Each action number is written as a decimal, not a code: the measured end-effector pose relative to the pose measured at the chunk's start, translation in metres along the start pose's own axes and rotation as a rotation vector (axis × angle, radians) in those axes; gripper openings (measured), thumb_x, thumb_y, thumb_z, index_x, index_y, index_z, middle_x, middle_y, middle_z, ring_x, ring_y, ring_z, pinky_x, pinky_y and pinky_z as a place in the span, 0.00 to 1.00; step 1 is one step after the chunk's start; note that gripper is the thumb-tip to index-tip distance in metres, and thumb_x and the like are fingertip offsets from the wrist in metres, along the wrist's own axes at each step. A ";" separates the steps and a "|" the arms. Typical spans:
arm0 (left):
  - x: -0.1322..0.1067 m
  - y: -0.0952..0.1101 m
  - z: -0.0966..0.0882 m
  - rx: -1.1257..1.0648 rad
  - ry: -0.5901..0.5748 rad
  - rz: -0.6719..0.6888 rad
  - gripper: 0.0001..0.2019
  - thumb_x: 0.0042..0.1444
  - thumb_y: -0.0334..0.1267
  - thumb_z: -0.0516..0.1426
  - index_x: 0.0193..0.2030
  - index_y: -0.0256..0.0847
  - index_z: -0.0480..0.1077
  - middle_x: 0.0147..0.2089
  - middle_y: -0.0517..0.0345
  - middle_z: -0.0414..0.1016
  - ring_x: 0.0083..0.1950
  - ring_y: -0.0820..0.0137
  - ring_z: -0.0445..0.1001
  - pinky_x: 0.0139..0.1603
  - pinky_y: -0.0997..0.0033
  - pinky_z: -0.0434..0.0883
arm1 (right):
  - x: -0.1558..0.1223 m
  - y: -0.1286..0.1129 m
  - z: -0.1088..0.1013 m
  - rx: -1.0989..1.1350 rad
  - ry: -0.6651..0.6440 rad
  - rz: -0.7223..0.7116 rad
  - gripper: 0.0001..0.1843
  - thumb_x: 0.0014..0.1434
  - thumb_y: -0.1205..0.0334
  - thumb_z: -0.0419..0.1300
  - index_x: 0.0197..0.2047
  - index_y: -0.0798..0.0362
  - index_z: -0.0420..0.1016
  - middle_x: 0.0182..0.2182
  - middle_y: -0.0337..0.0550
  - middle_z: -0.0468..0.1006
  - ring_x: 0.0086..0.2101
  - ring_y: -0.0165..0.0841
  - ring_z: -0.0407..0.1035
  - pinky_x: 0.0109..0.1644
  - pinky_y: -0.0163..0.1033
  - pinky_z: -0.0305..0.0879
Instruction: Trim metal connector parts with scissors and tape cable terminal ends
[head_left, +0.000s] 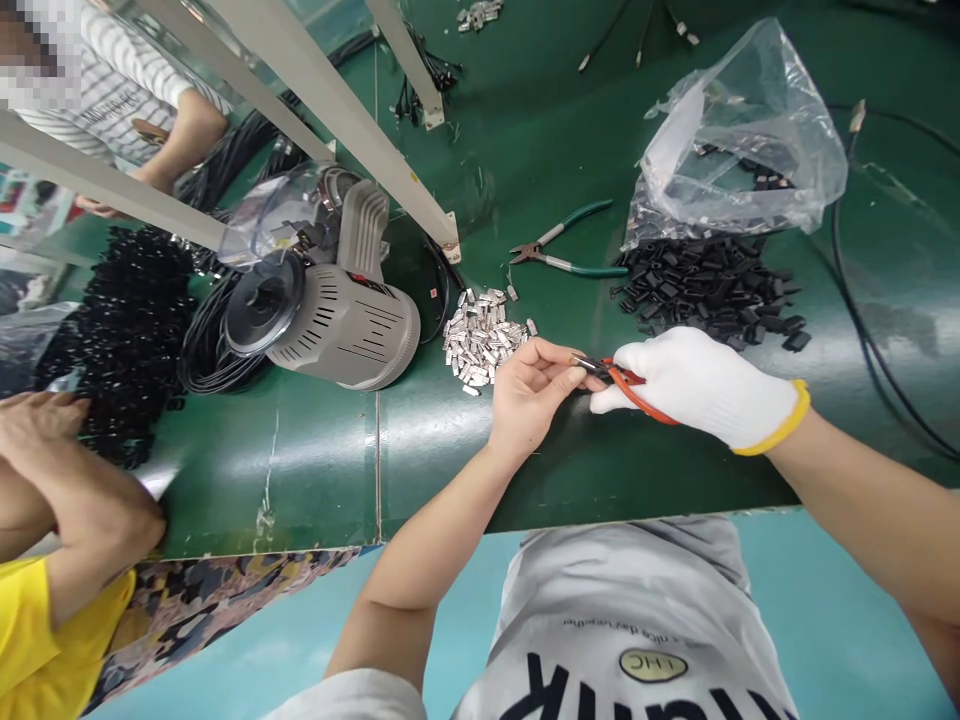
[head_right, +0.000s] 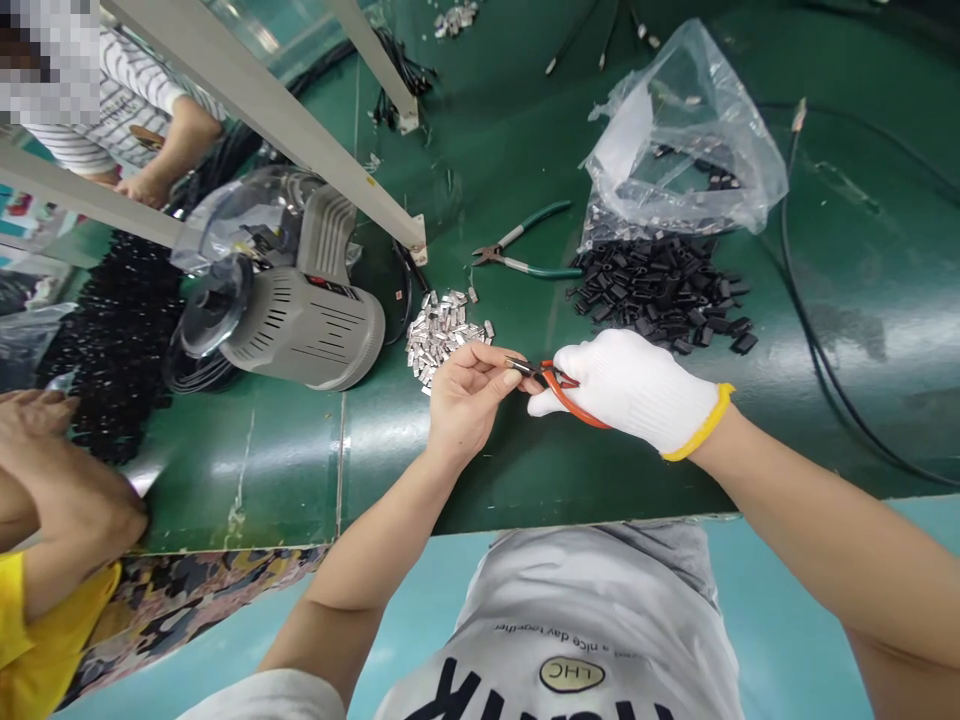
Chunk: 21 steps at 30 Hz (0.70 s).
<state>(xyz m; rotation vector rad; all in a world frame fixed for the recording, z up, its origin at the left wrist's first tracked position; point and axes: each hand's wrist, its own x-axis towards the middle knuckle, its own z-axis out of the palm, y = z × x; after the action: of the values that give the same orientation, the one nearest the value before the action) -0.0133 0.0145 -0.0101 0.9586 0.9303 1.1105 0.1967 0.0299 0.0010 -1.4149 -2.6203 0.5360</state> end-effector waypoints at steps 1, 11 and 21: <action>0.000 0.000 0.000 0.005 -0.003 0.005 0.15 0.52 0.41 0.72 0.36 0.38 0.71 0.40 0.55 0.80 0.33 0.69 0.83 0.41 0.65 0.80 | 0.000 0.000 -0.001 0.025 -0.004 0.022 0.33 0.64 0.28 0.49 0.24 0.49 0.63 0.16 0.36 0.62 0.21 0.31 0.56 0.28 0.39 0.44; 0.002 0.002 -0.003 0.007 -0.036 -0.013 0.14 0.54 0.41 0.70 0.38 0.38 0.72 0.41 0.55 0.79 0.36 0.70 0.81 0.43 0.68 0.78 | -0.002 -0.004 -0.009 -0.009 0.150 0.002 0.26 0.62 0.37 0.58 0.26 0.49 0.64 0.21 0.40 0.69 0.26 0.34 0.63 0.34 0.39 0.52; -0.005 0.006 0.003 0.074 -0.110 -0.037 0.13 0.57 0.44 0.68 0.38 0.37 0.72 0.35 0.57 0.77 0.31 0.72 0.78 0.37 0.70 0.77 | -0.006 -0.021 -0.026 0.533 0.102 0.185 0.15 0.59 0.46 0.65 0.35 0.49 0.73 0.30 0.37 0.78 0.30 0.33 0.69 0.34 0.38 0.61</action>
<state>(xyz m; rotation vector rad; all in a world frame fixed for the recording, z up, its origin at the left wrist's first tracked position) -0.0132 0.0097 -0.0033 1.0485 0.9008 0.9873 0.1902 0.0209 0.0336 -1.4506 -2.0548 1.0559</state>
